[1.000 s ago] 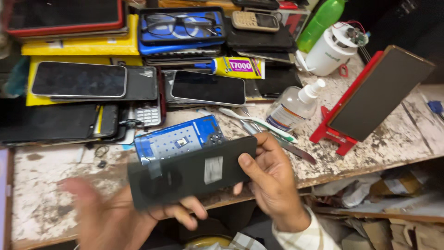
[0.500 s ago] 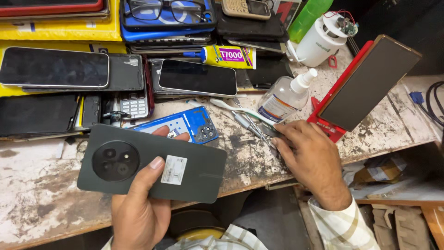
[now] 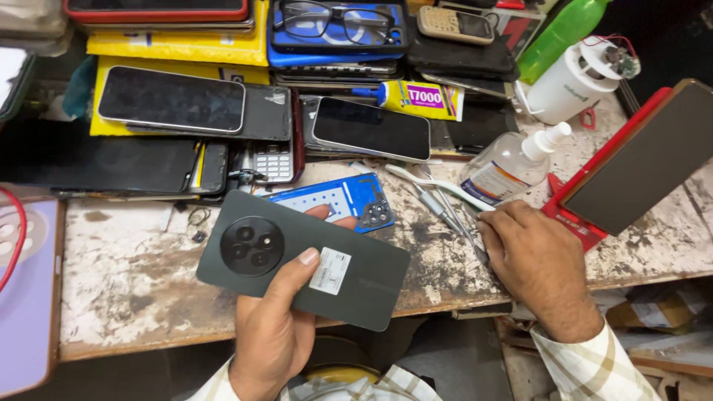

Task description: The person attaches a back panel to a mobile phone, unlocks the device using a touchscreen passcode, navigates through the settings menu to verify configurations, and then fits a camera lens housing piece onto the rear of the device by hand.

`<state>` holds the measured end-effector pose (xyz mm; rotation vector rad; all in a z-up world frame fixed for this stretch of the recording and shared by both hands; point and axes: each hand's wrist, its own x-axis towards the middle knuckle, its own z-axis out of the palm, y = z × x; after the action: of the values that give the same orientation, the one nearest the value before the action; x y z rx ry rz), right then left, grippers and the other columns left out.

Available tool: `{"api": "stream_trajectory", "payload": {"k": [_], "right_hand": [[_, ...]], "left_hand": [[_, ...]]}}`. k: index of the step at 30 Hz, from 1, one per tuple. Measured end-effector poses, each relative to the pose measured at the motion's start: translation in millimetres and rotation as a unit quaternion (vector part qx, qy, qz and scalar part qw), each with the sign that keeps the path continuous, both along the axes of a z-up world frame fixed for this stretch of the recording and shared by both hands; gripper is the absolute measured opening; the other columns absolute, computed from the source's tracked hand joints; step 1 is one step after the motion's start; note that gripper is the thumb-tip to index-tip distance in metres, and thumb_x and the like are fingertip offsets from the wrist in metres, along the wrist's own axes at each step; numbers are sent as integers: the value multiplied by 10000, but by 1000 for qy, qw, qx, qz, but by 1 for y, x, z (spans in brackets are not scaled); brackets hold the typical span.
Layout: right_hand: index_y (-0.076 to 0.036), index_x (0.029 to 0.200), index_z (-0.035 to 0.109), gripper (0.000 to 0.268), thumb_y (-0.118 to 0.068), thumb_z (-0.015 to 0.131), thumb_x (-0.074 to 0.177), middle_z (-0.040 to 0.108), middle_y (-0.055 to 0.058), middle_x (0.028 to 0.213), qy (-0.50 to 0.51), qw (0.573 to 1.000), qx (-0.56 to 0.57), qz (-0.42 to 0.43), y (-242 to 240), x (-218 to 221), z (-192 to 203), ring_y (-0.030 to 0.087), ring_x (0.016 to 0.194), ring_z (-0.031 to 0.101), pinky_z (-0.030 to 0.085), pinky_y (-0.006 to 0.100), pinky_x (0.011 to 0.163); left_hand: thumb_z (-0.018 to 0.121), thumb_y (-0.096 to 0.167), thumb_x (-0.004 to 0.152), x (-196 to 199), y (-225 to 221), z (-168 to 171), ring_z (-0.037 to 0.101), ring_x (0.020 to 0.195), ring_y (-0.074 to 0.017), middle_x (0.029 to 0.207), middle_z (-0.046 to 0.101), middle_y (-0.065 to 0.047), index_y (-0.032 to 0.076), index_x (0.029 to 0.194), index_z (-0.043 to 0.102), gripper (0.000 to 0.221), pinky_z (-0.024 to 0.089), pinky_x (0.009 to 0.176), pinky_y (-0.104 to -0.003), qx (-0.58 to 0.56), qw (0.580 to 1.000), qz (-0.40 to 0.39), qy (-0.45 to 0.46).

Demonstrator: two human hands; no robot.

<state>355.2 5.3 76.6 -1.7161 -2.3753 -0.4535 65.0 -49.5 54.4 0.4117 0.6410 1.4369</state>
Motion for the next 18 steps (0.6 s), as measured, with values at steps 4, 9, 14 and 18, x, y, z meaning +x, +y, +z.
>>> {"api": "stream_trajectory", "payload": {"k": [4, 9, 14, 18], "right_hand": [[-128, 1002, 773, 230, -322, 728, 887, 707, 50, 958, 35, 998, -45, -39, 4, 4, 3, 285, 790, 700, 562, 420, 726], [-136, 988, 774, 213, -317, 719, 891, 721, 52, 947, 52, 996, -52, -59, 6, 2, -1, 283, 810, 706, 558, 435, 768], [-65, 990, 711, 113, -171, 703, 954, 717, 86, 996, 17, 997, 74, 3, -1, -6, 2, 305, 938, 698, 535, 439, 848], [-28, 1182, 679, 145, -68, 645, 1048, 709, 96, 1019, 336, 941, 24, -20, -28, -20, 7, 178, 865, 685, 542, 278, 755]], "left_hand": [[529, 105, 930, -2, -2, -2, 672, 1181, -313, 1316, 666, -295, -84, 1445, 451, 554, 575, 970, -429, 9, 1000, 1, 13], [533, 112, 946, -1, -3, -7, 664, 1204, -305, 1355, 651, -297, -94, 1458, 445, 560, 571, 991, -415, 27, 999, -19, -9], [548, 109, 936, -2, -2, -6, 652, 1205, -302, 1365, 638, -288, -100, 1441, 454, 556, 574, 969, -441, 20, 1000, -19, 0], [549, 118, 935, -4, 0, -6, 655, 1237, -319, 1353, 646, -310, -95, 1449, 458, 564, 564, 1007, -437, 23, 1000, -1, 8]]}}
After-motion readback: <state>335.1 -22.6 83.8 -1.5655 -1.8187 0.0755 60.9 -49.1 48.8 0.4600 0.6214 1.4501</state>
